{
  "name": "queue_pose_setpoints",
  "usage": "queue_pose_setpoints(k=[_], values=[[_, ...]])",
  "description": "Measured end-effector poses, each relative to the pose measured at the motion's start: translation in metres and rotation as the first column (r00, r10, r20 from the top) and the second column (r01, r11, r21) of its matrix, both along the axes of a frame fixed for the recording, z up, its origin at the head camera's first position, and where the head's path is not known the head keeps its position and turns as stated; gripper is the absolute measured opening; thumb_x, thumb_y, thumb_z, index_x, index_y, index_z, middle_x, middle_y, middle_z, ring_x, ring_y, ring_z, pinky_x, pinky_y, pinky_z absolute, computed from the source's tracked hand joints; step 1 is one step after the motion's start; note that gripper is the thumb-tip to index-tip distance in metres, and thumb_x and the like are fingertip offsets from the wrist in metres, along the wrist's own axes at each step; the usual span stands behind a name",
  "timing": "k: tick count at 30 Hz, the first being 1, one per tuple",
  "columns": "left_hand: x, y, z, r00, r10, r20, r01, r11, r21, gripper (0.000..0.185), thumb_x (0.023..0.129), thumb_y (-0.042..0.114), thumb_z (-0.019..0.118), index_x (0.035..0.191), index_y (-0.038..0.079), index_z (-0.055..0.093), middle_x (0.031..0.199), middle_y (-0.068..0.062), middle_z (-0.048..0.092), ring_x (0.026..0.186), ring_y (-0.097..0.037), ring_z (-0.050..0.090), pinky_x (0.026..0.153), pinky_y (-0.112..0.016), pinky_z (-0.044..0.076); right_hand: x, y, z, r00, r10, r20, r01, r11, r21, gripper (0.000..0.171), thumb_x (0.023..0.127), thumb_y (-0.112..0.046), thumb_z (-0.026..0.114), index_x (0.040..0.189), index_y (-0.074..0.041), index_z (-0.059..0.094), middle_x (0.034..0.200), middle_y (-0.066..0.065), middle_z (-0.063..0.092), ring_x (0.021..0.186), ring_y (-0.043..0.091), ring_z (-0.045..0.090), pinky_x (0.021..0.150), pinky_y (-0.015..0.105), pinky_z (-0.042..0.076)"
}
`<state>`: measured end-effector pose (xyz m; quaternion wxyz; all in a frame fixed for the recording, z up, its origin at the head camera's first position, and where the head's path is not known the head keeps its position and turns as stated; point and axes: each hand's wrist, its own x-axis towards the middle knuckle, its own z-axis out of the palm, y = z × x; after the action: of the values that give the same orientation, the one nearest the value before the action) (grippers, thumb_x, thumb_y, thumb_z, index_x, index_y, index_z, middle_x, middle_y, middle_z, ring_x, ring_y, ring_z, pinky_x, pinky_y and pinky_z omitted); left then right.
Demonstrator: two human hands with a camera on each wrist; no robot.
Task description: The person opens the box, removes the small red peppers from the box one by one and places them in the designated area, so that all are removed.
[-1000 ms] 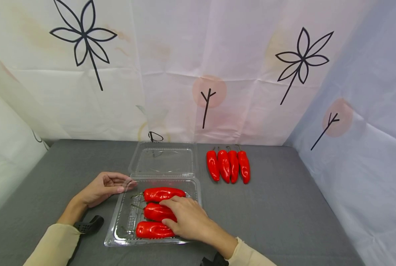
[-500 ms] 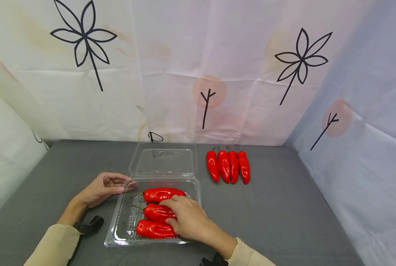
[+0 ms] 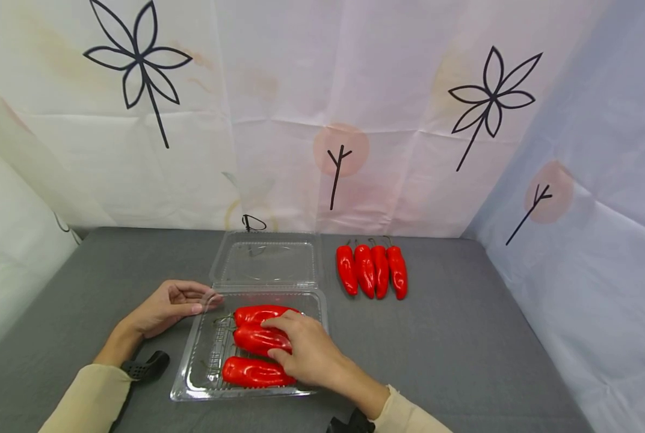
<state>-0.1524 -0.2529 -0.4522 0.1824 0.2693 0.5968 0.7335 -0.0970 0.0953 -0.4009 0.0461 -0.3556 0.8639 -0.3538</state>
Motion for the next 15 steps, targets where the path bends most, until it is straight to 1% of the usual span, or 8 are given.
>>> queue_pose_setpoints(k=[3, 9, 12, 15], values=[[0.0, 0.0, 0.0, 1.0, 0.0, 0.002, 0.0, 1.0, 0.0, 0.032, 0.096, -0.01, 0.059, 0.128, -0.012, 0.061, 0.123, -0.019, 0.07, 0.115, -0.025, 0.068, 0.095, -0.033, 0.054, -0.001, 0.002, 0.003, 0.999, -0.001, 0.043, 0.003, 0.999, -0.046, 0.046, 0.086, -0.008, 0.081, 0.13, -0.014, 0.067, 0.114, -0.004, 0.066, 0.101, 0.011, 0.06, 0.083, 0.028, 0.054], [-0.001, 0.0, -0.001, 1.0, 0.007, -0.003, -0.007, 1.0, -0.004, 0.032, 0.096, -0.011, 0.059, 0.128, -0.01, 0.062, 0.122, -0.017, 0.071, 0.113, -0.023, 0.069, 0.094, -0.032, 0.055, -0.002, 0.005, 0.009, 0.996, 0.002, 0.089, 0.008, 0.994, -0.111, 0.048, 0.086, -0.007, 0.08, 0.132, -0.011, 0.066, 0.112, -0.003, 0.066, 0.097, 0.013, 0.06, 0.079, 0.026, 0.055], [-0.001, 0.0, -0.002, 1.0, 0.005, -0.005, -0.005, 1.0, 0.001, 0.033, 0.095, -0.011, 0.059, 0.128, -0.01, 0.062, 0.121, -0.016, 0.071, 0.113, -0.022, 0.069, 0.094, -0.032, 0.055, -0.002, 0.007, 0.012, 0.995, -0.012, 0.1, 0.025, 0.992, -0.127, 0.048, 0.086, -0.007, 0.081, 0.132, -0.012, 0.066, 0.109, -0.004, 0.066, 0.094, 0.013, 0.06, 0.078, 0.026, 0.056], [0.0, 0.0, -0.002, 1.0, -0.001, -0.006, 0.001, 1.0, 0.01, 0.033, 0.095, -0.011, 0.059, 0.128, -0.01, 0.062, 0.122, -0.016, 0.071, 0.114, -0.023, 0.069, 0.094, -0.032, 0.055, -0.004, 0.009, 0.016, 0.996, -0.029, 0.086, 0.041, 0.99, -0.136, 0.048, 0.085, -0.007, 0.081, 0.131, -0.013, 0.067, 0.108, -0.006, 0.066, 0.093, 0.012, 0.061, 0.078, 0.028, 0.057]])
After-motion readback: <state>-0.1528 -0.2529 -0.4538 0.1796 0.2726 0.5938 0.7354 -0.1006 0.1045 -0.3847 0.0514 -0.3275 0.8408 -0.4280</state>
